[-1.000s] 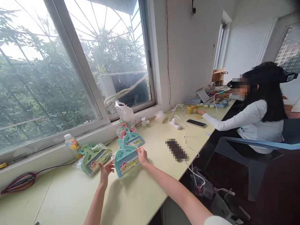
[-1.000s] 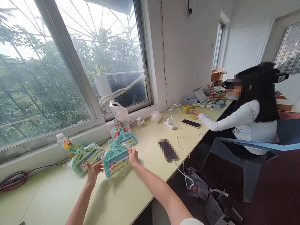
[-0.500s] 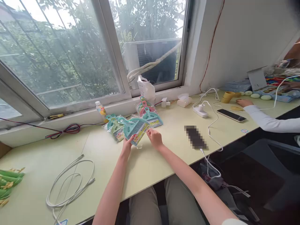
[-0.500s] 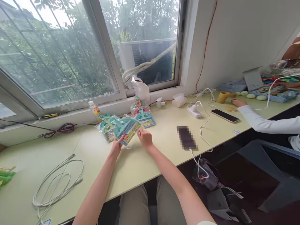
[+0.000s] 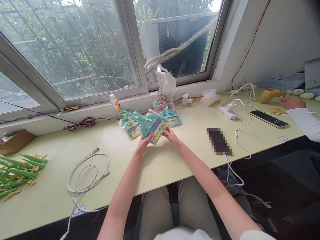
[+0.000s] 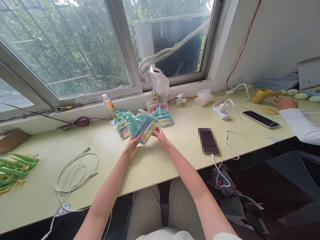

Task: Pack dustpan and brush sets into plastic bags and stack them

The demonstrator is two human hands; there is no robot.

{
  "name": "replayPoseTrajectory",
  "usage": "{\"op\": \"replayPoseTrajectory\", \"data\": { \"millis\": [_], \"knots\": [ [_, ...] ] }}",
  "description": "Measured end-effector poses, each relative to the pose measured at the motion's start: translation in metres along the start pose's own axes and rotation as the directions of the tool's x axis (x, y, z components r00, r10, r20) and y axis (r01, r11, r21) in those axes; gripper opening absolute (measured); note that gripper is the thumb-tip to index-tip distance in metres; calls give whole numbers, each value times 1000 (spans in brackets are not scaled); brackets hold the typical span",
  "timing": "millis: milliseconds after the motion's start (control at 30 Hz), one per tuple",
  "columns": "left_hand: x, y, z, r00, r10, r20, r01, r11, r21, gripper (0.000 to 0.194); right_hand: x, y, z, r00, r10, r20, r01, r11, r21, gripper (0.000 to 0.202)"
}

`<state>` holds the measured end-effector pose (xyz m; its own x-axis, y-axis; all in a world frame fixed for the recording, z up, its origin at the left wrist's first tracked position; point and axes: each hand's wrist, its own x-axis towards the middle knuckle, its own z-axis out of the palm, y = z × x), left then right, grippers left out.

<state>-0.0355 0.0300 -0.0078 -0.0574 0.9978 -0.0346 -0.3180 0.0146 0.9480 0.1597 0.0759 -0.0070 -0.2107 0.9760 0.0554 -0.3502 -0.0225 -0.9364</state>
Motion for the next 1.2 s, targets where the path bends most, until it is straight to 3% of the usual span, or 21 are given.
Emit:
{"op": "replayPoseTrajectory", "data": {
  "millis": [200, 267, 400, 500, 567, 700, 833, 900, 933, 1000, 1033, 1067, 1100, 1133, 1200],
  "knots": [
    [-6, 6, 1, 1000, -3, 11, 3, 1000, 4, 76, -15, -15, -2, 974, -31, 224, 14, 997, 76, 35],
    [-9, 9, 2, 999, -15, 31, 14, 999, 33, 75, -18, -17, -2, 970, -37, 241, 25, 998, 55, 39],
    [-16, 10, 6, 989, -50, 139, 32, 991, 128, 77, -12, -10, -4, 1000, 1, 4, -1, 1000, 17, 49],
    [-15, 6, 8, 979, -56, 198, 30, 991, 133, 72, -6, -6, -10, 991, 57, -121, -55, 998, 15, 55],
    [-10, 4, 7, 990, -49, 135, 35, 994, 104, 68, -5, -7, -13, 989, 71, -130, -69, 997, 18, 57],
    [4, 9, -3, 985, -36, -170, 43, 998, 39, 51, -8, -11, -12, 994, 71, -78, -73, 997, -16, 60],
    [9, 22, -14, 933, -2, -361, 26, 998, 62, 39, -11, -14, -7, 996, 91, 6, -91, 994, -56, 61],
    [5, 29, -18, 921, 110, -374, -66, 989, 129, 44, -11, -15, -7, 996, 86, 16, -85, 994, -62, 60],
    [1, 33, -19, 897, 221, -381, -159, 969, 188, 49, -11, -16, -8, 996, 83, 17, -82, 994, -68, 59],
    [-7, 40, -21, 780, 496, -383, -365, 857, 365, 63, -11, -17, -10, 996, 79, 37, -75, 993, -94, 57],
    [-10, 43, -23, 713, 602, -360, -424, 779, 462, 69, -12, -17, -11, 995, 82, 60, -74, 990, -116, 57],
    [-13, 46, -24, 683, 659, -316, -440, 716, 542, 74, -12, -16, -12, 992, 88, 94, -74, 987, -142, 57],
    [-14, 47, -24, 704, 661, -258, -424, 683, 594, 74, -13, -16, -11, 986, 98, 135, -75, 983, -168, 56],
    [-14, 48, -25, 762, 616, -202, -389, 684, 617, 70, -13, -15, -10, 978, 109, 177, -75, 979, -191, 55],
    [-9, 48, -26, 875, 460, -152, -306, 768, 562, 52, -15, -14, -7, 963, 125, 240, -70, 972, -225, 53]
  ]
}}
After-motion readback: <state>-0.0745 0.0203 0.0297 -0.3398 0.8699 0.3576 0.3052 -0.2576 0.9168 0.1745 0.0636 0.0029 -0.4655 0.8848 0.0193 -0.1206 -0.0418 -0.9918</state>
